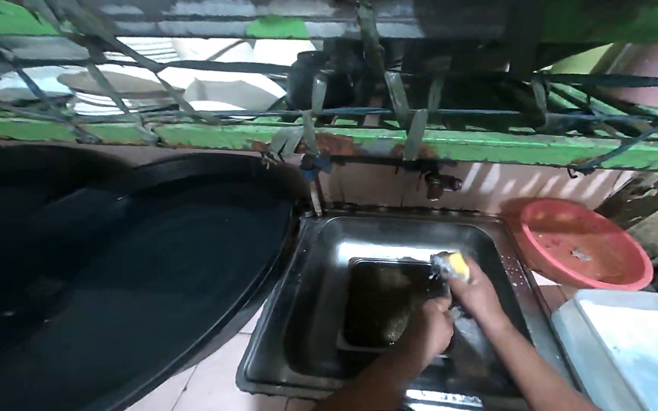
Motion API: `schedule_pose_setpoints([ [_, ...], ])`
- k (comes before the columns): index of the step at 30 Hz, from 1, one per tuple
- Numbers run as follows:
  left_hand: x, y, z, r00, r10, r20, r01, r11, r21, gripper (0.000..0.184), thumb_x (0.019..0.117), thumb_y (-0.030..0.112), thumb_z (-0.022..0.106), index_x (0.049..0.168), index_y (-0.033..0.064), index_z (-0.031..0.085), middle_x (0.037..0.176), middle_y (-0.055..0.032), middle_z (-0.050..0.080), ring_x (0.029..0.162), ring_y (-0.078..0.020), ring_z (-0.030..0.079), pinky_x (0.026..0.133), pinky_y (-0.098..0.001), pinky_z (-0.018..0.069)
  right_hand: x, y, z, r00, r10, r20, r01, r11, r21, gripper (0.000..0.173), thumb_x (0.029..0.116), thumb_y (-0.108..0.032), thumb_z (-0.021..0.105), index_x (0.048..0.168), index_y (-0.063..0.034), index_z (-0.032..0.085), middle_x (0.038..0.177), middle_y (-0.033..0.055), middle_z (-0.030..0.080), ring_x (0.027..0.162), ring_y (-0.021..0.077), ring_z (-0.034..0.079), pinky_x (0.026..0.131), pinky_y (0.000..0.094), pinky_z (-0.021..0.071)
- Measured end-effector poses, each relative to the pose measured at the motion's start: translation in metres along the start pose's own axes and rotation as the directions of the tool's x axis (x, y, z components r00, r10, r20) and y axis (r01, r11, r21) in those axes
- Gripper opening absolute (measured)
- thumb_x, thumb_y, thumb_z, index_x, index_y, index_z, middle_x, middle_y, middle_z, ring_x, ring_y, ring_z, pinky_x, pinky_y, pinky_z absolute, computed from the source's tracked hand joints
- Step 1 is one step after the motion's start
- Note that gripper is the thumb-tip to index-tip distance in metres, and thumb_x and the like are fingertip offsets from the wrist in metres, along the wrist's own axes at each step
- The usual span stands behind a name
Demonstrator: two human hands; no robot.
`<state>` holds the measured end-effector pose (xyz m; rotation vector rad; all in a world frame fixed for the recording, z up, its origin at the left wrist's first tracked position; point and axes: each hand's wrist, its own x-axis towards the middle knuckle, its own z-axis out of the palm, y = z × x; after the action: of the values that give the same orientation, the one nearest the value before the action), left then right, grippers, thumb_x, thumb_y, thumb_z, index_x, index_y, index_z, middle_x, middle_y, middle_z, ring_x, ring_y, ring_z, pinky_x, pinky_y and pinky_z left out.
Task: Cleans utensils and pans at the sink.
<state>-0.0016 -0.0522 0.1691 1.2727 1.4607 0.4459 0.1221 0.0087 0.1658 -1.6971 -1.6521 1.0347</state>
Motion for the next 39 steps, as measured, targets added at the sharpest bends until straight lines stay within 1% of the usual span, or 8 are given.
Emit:
schedule_pose_setpoints([
  [4,-0.004,0.01,0.002,0.995,0.057,0.084,-0.054,0.998,-0.04,0.047,0.1096,0.017,0.044,0.156,0.007,0.042,0.127,-0.0175,0.065,0.098,-0.0215,0.066,0.092,-0.0371,0.0527,0.034,-0.011,-0.033,0.972,0.235,-0.007,-0.234,0.969,0.078,0.044,0.0939,-0.024,0.075,0.132,-0.0061,0.062,0.115,0.0219,0.068,0.107,0.0346,0.066,0.094,0.0573,0.0505],
  [7,-0.007,0.009,-0.015,0.959,0.101,0.266,-0.061,0.986,-0.155,0.057,0.109,0.021,0.048,0.162,0.0144,0.028,0.112,-0.0119,0.065,0.063,-0.0125,0.055,0.059,-0.0294,0.0487,0.045,0.0,-0.053,0.97,0.23,-0.082,-0.215,0.964,0.158,0.048,0.0967,-0.031,0.072,0.136,-0.0073,0.059,0.117,0.0225,0.067,0.106,0.0362,0.065,0.092,0.0601,0.0501],
  [12,-0.027,0.008,-0.022,0.939,-0.01,0.343,0.105,0.959,-0.262,0.033,0.1106,0.025,0.041,0.138,0.0116,0.054,0.071,0.0028,0.05,0.05,-0.005,0.041,0.046,-0.0199,0.0349,0.051,0.015,-0.072,0.949,0.236,-0.21,-0.174,0.945,0.277,0.048,0.0965,-0.032,0.071,0.136,-0.0092,0.058,0.115,0.0214,0.067,0.1,0.035,0.066,0.086,0.0599,0.0524],
  [19,-0.024,0.027,-0.009,0.954,-0.128,0.27,0.204,0.939,-0.277,0.021,0.1116,0.021,0.04,0.125,0.008,0.05,0.068,0.0023,0.046,0.046,-0.0053,0.039,0.043,-0.0192,0.0343,-0.011,0.014,-0.005,0.912,-0.402,-0.084,0.361,0.882,-0.305,0.044,0.0908,-0.029,0.07,0.127,-0.0036,0.07,0.123,0.0179,0.071,0.121,0.0367,0.065,0.109,0.0573,0.0463],
  [24,-0.028,0.024,-0.005,0.949,-0.146,0.28,0.22,0.942,-0.255,0.031,0.1119,0.024,0.041,0.136,0.0063,0.05,0.07,0.0019,0.045,0.047,-0.0061,0.041,0.044,-0.0199,0.0367,0.017,0.015,-0.022,0.985,-0.041,-0.166,0.008,0.981,-0.195,0.05,0.0989,-0.027,0.069,0.143,-0.0065,0.056,0.12,0.025,0.068,0.113,0.043,0.065,0.099,0.0647,0.048],
  [28,-0.028,0.026,-0.009,0.956,-0.153,0.25,0.213,0.948,-0.235,0.023,0.1117,0.023,0.041,0.127,0.0079,0.05,0.068,0.0022,0.046,0.046,-0.0055,0.041,0.043,-0.0194,0.0364,-0.015,0.014,0.002,0.889,-0.443,-0.12,0.38,0.857,-0.347,0.046,0.0923,-0.024,0.068,0.134,-0.0036,0.066,0.121,0.0197,0.071,0.116,0.0393,0.067,0.102,0.059,0.0511],
  [34,-0.029,0.0,-0.019,0.964,-0.106,0.244,0.207,0.877,-0.434,0.028,0.1096,0.022,0.045,0.133,0.0077,0.053,0.066,0.0036,0.045,0.043,-0.0048,0.039,0.04,-0.018,0.0354,0.021,0.029,-0.045,0.965,-0.024,-0.263,0.015,0.999,-0.037,0.044,0.1002,-0.024,0.067,0.139,-0.004,0.059,0.12,0.0248,0.068,0.112,0.0386,0.066,0.099,0.0622,0.0484],
  [39,-0.023,-0.005,-0.026,0.978,-0.098,0.185,0.186,0.814,-0.55,0.029,0.1097,0.023,0.045,0.133,0.0083,0.052,0.065,0.0039,0.046,0.042,-0.0043,0.04,0.039,-0.0171,0.0365,0.006,0.022,-0.048,0.913,-0.301,-0.274,0.269,0.952,-0.149,0.033,0.0918,-0.012,0.071,0.12,0.0059,0.069,0.133,0.0283,0.059,0.13,0.0431,0.052,0.109,0.0602,0.041],
])
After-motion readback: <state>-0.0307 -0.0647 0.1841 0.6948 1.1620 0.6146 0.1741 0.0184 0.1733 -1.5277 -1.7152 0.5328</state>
